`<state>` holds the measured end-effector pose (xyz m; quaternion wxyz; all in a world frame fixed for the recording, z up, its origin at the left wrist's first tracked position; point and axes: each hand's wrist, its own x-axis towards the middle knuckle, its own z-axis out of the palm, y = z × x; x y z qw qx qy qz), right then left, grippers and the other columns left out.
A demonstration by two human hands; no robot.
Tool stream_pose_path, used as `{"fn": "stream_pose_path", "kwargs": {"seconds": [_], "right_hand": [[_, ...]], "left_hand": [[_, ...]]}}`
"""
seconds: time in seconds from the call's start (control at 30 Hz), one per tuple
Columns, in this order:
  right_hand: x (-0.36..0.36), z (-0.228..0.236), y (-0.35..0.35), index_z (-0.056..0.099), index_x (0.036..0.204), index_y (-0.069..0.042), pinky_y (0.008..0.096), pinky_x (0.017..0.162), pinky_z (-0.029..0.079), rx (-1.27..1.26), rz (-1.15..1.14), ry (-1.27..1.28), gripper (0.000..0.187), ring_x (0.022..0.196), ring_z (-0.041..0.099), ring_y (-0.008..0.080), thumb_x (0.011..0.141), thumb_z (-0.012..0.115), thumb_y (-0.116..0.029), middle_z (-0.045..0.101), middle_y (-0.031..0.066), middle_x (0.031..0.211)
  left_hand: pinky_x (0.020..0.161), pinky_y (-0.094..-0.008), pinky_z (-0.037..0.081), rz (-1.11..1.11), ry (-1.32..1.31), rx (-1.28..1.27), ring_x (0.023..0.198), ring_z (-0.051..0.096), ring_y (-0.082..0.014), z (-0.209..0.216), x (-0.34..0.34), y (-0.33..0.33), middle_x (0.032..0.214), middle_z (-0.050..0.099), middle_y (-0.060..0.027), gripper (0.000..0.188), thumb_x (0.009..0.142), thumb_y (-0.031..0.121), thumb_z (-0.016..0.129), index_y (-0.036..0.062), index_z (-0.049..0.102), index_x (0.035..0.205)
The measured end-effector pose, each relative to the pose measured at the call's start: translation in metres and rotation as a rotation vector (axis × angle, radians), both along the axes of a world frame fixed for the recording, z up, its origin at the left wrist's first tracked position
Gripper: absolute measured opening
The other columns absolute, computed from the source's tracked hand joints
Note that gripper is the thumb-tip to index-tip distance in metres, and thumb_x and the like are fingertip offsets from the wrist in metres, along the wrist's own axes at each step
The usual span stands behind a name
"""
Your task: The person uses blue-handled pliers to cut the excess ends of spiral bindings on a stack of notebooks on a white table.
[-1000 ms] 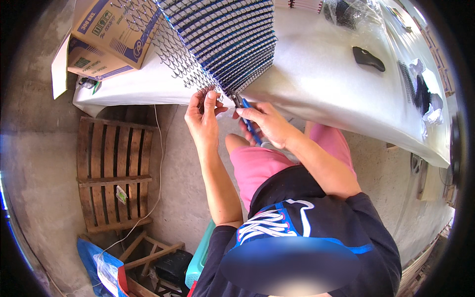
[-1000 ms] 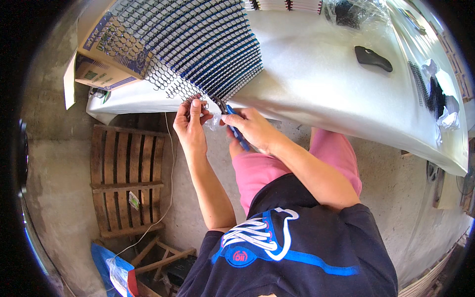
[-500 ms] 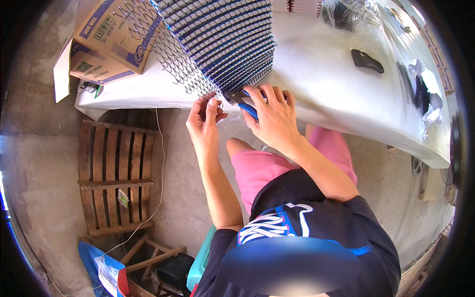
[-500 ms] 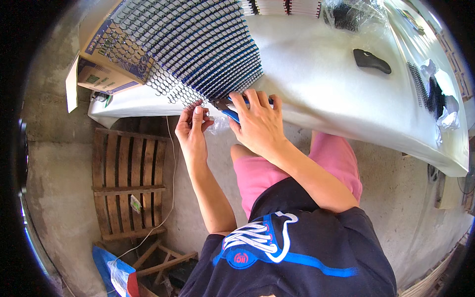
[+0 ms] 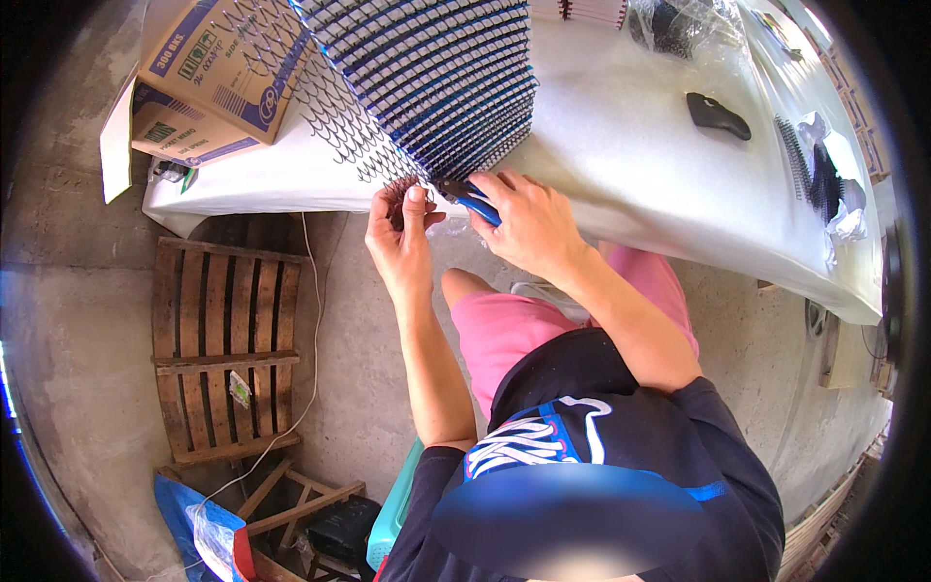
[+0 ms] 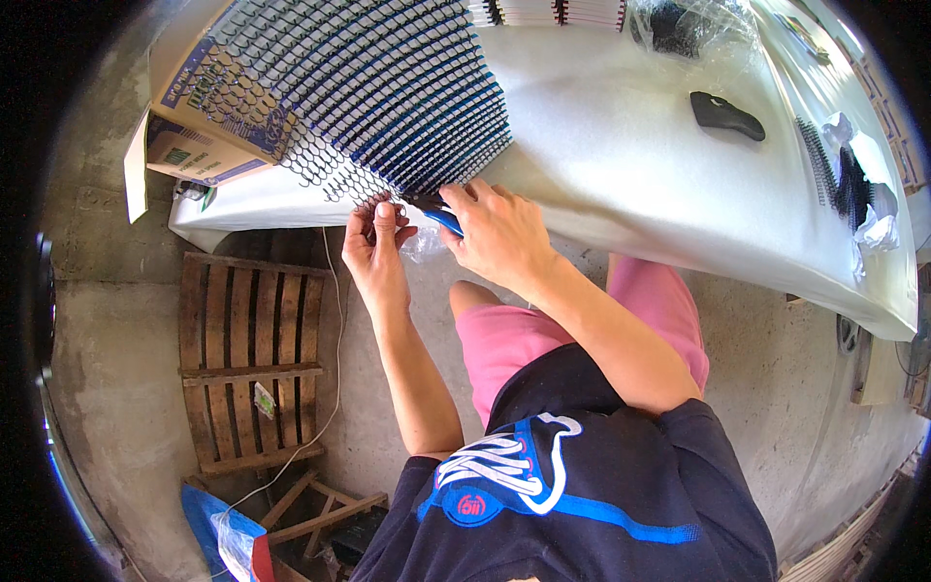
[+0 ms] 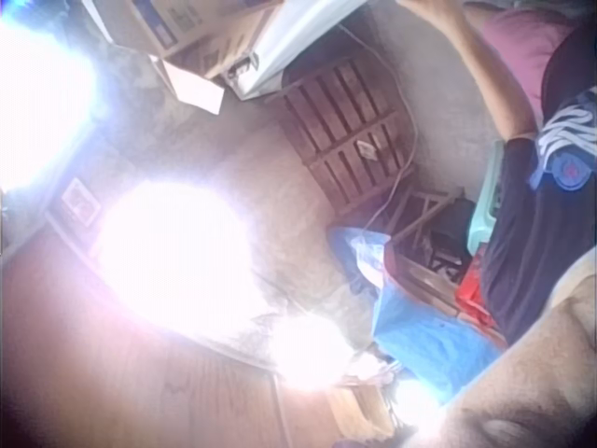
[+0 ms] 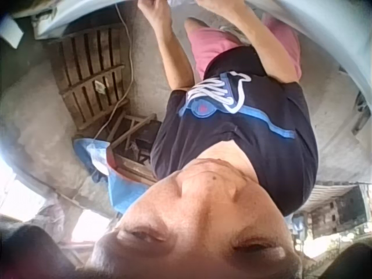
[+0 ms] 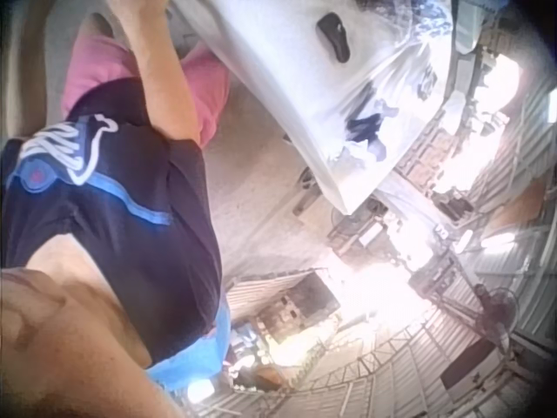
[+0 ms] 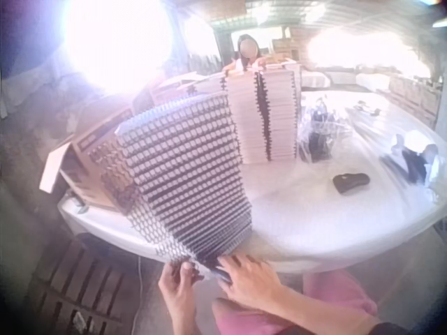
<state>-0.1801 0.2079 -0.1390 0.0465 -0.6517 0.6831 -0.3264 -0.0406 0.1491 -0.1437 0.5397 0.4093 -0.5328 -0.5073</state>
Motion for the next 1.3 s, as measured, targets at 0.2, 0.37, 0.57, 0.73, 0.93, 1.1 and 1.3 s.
{"fn": "stream_pose_path", "kwargs": {"seconds": [0.2,0.37,0.57,0.73,0.93,1.1,1.3], "right_hand": [[-0.002,-0.004,0.002,0.059,0.114,-0.013,0.0431,0.072,0.051,-0.022,-0.04,0.029,0.044,0.084,0.063,0.0283,0.072,0.072,-0.021,0.06,0.0074,0.095],[0.0,-0.004,0.004,0.058,0.112,-0.016,0.0451,0.084,0.035,-0.187,-0.139,0.279,0.046,0.095,0.055,0.0201,0.071,0.073,-0.028,0.054,0.0027,0.1],[0.003,-0.009,0.004,0.056,0.11,-0.015,0.0447,0.079,0.038,-0.024,-0.087,0.134,0.043,0.094,0.055,0.0215,0.072,0.071,-0.027,0.054,0.004,0.099],[0.008,-0.007,0.006,0.054,0.111,-0.012,0.0453,0.076,0.041,0.12,-0.045,-0.116,0.043,0.092,0.055,0.0247,0.073,0.07,-0.026,0.054,0.0065,0.098],[0.011,-0.008,0.011,0.052,0.12,-0.013,0.0481,0.084,0.038,-0.088,-0.145,0.147,0.052,0.1,0.052,0.026,0.074,0.071,-0.024,0.053,0.0071,0.106],[0.012,-0.005,0.008,0.052,0.121,-0.013,0.0472,0.079,0.04,-0.113,-0.131,0.186,0.052,0.095,0.054,0.0262,0.074,0.071,-0.023,0.054,0.0068,0.102],[0.004,0.006,0.002,0.057,0.111,-0.006,0.0428,0.067,0.048,0.349,0.09,-0.394,0.034,0.076,0.062,0.0299,0.088,0.06,-0.031,0.06,0.0117,0.081]], "left_hand": [[0.059,-0.025,0.055,-0.036,-0.054,-0.017,0.069,0.055,-0.0082,0.006,0.003,-0.003,0.082,0.06,-0.0038,0.022,0.094,0.017,0.059,-0.003,0.06,0.104],[0.056,-0.0243,0.053,-0.07,-0.076,-0.002,0.068,0.054,-0.0072,0.008,0.008,-0.003,0.081,0.06,-0.0028,0.024,0.095,0.019,0.059,-0.0026,0.06,0.106],[0.057,-0.0242,0.054,-0.075,-0.086,0.0,0.067,0.053,-0.0072,0.008,0.008,-0.003,0.081,0.059,-0.0022,0.026,0.095,0.02,0.059,-0.0029,0.06,0.106],[0.056,-0.024,0.053,-0.069,-0.076,0.003,0.068,0.053,-0.0068,0.008,0.009,-0.003,0.081,0.059,-0.0017,0.026,0.095,0.02,0.059,-0.0029,0.061,0.106],[0.056,-0.0234,0.052,-0.079,-0.075,0.022,0.068,0.053,-0.0064,0.011,0.01,-0.002,0.081,0.059,-0.0012,0.024,0.094,0.019,0.06,-0.0022,0.061,0.106],[0.057,-0.0232,0.051,-0.089,-0.072,0.017,0.068,0.053,-0.0063,0.01,0.012,-0.002,0.081,0.059,-0.0009,0.024,0.094,0.019,0.06,-0.0018,0.062,0.106],[0.057,-0.0233,0.051,-0.091,-0.067,0.01,0.067,0.053,-0.0068,0.009,0.01,-0.003,0.08,0.059,-0.0011,0.024,0.095,0.019,0.059,-0.0022,0.061,0.105]]}}
